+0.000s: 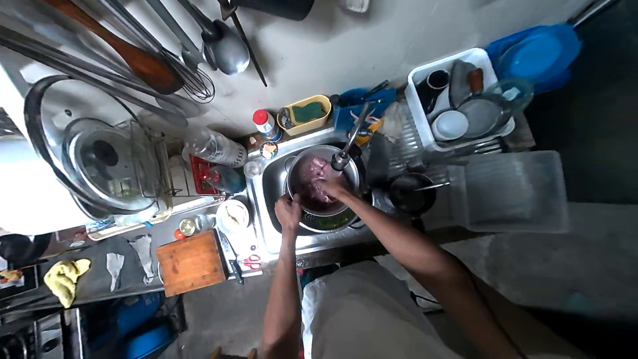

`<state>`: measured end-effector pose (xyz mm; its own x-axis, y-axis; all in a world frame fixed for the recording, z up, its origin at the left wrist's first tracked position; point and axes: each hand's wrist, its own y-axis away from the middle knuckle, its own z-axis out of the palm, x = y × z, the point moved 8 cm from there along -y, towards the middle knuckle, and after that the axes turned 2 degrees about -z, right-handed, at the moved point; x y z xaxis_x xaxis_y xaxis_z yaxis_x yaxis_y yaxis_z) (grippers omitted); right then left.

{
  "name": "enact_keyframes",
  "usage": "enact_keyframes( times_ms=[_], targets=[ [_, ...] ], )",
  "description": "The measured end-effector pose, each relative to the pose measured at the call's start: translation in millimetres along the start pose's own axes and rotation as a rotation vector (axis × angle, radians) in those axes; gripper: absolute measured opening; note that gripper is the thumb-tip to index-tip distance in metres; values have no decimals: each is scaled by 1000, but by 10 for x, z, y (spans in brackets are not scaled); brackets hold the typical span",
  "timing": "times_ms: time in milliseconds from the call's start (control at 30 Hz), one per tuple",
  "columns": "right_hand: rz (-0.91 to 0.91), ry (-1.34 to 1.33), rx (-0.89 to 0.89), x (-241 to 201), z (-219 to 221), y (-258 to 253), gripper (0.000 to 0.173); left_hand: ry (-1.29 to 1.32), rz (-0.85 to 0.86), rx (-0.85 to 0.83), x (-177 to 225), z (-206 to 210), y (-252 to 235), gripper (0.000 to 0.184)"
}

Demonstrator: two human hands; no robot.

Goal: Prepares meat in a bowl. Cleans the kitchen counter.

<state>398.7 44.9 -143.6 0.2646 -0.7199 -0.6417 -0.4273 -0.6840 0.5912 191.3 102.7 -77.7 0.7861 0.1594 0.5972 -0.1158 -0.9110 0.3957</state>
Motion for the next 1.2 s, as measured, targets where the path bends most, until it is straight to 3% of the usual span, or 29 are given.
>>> enact_keyframes(
  times_ms=[100,233,333,400,433,500,567,667,767,833,933,1000,1100,1200],
  targets=[
    [46,-211,-68,149,59,-96,56,2,-20,-11,-30,-35,-20,26],
    [-212,158,71,-147,-169,141,29,8,-16,-15,-57,-43,-59,26],
    [-461,395,86,-402,-133,272,45,-19,-6,-10,-88,-7,-50,26],
    [-546,372,-124,-398,59,155,79,-47,-7,-22,-41,12,-18,28],
    [-520,399,-217,-344,140,108,95,-56,-10,-26,-8,20,4,28],
    [-414,446,-308,-165,251,36,99,-47,-18,-26,34,20,56,27],
    [-311,485,-335,-28,280,-56,88,-20,-16,-3,55,18,64,27],
    [-131,399,-350,182,329,-93,53,-8,-6,9,93,79,56,26],
    [33,143,-425,206,442,20,43,-23,2,3,130,147,61,25],
    [56,-65,-412,166,425,68,38,-36,-6,-8,137,164,48,25],
    [85,-261,-353,45,239,139,52,13,-16,-21,58,142,36,25],
    [20,-205,-196,-9,48,96,60,58,-6,-17,10,111,7,24],
    [-127,60,71,-52,-248,155,58,79,-26,-15,-77,98,-4,25],
    [-197,165,67,-83,-279,177,55,131,-52,-17,-110,140,17,24]
  ],
)
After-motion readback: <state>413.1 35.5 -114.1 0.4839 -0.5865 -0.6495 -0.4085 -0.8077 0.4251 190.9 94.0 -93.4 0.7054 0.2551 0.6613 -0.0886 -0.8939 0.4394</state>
